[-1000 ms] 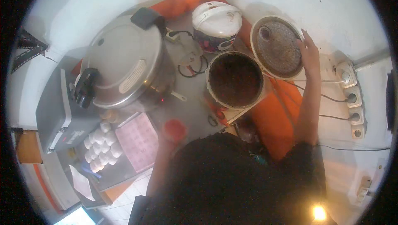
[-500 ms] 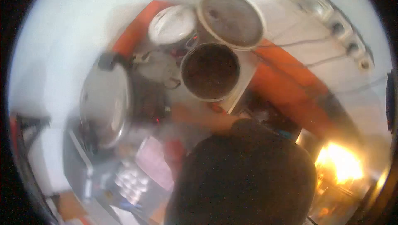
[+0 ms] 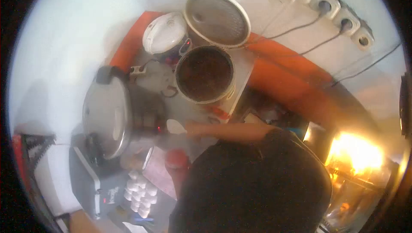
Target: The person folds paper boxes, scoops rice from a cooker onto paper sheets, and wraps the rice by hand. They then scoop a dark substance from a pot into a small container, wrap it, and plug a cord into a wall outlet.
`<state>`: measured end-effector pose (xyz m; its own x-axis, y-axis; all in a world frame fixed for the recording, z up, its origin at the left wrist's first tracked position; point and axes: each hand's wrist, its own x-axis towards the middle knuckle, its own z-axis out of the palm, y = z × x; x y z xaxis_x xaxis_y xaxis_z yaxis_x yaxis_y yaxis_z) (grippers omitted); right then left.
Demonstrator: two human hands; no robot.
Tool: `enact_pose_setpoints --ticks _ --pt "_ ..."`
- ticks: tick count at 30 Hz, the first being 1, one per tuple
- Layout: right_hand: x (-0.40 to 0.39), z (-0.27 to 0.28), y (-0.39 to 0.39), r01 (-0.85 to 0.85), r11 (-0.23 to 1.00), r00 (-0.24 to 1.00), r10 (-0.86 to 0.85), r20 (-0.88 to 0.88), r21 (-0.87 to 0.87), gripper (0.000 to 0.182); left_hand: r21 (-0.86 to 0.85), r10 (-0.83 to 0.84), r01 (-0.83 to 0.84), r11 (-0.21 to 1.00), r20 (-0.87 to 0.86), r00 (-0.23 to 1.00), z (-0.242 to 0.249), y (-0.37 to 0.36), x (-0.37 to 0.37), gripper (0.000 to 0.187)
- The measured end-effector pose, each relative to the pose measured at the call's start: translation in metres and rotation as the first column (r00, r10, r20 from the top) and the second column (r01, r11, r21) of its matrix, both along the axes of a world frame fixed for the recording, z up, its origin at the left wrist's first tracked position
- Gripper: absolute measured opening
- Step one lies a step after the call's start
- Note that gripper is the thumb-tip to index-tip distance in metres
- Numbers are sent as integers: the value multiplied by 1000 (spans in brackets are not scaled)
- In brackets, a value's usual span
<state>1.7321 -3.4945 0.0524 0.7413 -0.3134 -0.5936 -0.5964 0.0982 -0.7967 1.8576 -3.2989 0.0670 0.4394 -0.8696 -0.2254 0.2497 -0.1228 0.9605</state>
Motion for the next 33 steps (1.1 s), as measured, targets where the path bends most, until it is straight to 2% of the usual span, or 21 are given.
enact_pose_setpoints --ticks 1,3,5,6,7,8,9,10,12,13,15,16,18,19,21,22,25,27,29,31,33 --pt "-19 2 5 1 1000 994 1 105 -18 34 3 43 -43 999 -192 980 -10 1 5 12" --pt "-78 77 1 12 993 964 20 263 -120 32 43 166 -171 984 -546 821 -28 2 14 18" --pt "-125 139 -33 75 984 920 -6 392 -160 24 59 147 -135 989 -351 925 -26 -4 6 20" --pt "-134 156 -55 83 968 970 -24 242 -239 21 80 119 -102 992 -235 965 -24 -8 3 21" --pt "-145 151 -79 227 877 875 7 484 -424 19 121 45 -34 992 -94 995 -23 -12 2 22" --pt "-158 168 -105 74 899 996 -41 85 -431 30 127 -36 34 991 16 999 -18 -20 -1 23" --pt "-152 234 -103 70 912 987 -123 -106 -404 30 136 -112 95 986 128 985 -9 -30 -5 24" --pt "-154 217 -130 1 900 975 -98 -199 -437 32 109 -183 162 981 212 960 0 -43 -9 24" --pt "-140 223 -155 -146 909 914 -26 -404 -390 31 35 -222 220 975 80 972 29 -69 -21 26" --pt "-132 220 -166 -167 903 869 -55 -492 -396 30 -17 -196 196 980 -144 970 44 -82 -28 27" --pt "-113 193 -189 -167 885 751 -170 -638 -434 27 -174 -305 262 949 -304 903 38 -108 -23 36" --pt "-105 168 -201 -149 868 677 -258 -689 -473 25 -273 -422 358 893 -234 876 12 -122 -17 44" --pt "-100 94 -229 -415 772 657 -113 -745 -482 24 -338 -511 463 820 -65 857 8 -139 -15 46" --pt "-98 77 -238 -534 698 632 -45 -774 -477 25 -314 -493 475 822 23 870 27 -144 -22 41" --pt "-91 101 -230 -463 740 640 -101 -762 -487 24 -351 -474 472 809 85 876 28 -152 -28 40" --pt "-90 115 -218 -419 766 645 -128 -753 -488 24 -351 -487 472 809 50 872 23 -155 -29 40" --pt "-89 157 -213 -311 655 746 -281 -604 -689 21 -355 -518 435 828 -185 835 0 -160 -27 41" --pt "-88 150 -220 -406 578 758 -219 -614 -708 22 -347 -522 414 842 -327 788 -13 -160 -24 43" --pt "-88 106 -235 -635 467 686 -25 -727 -615 27 -339 -529 417 843 -388 755 -27 -162 -25 47" --pt "-99 53 -250 -546 525 744 -53 -666 -653 25 -356 -549 428 831 -393 738 -44 -173 -23 52" --pt "-106 52 -249 -461 557 774 -129 -620 -691 22 -365 -553 423 829 -426 716 -53 -178 -23 58"
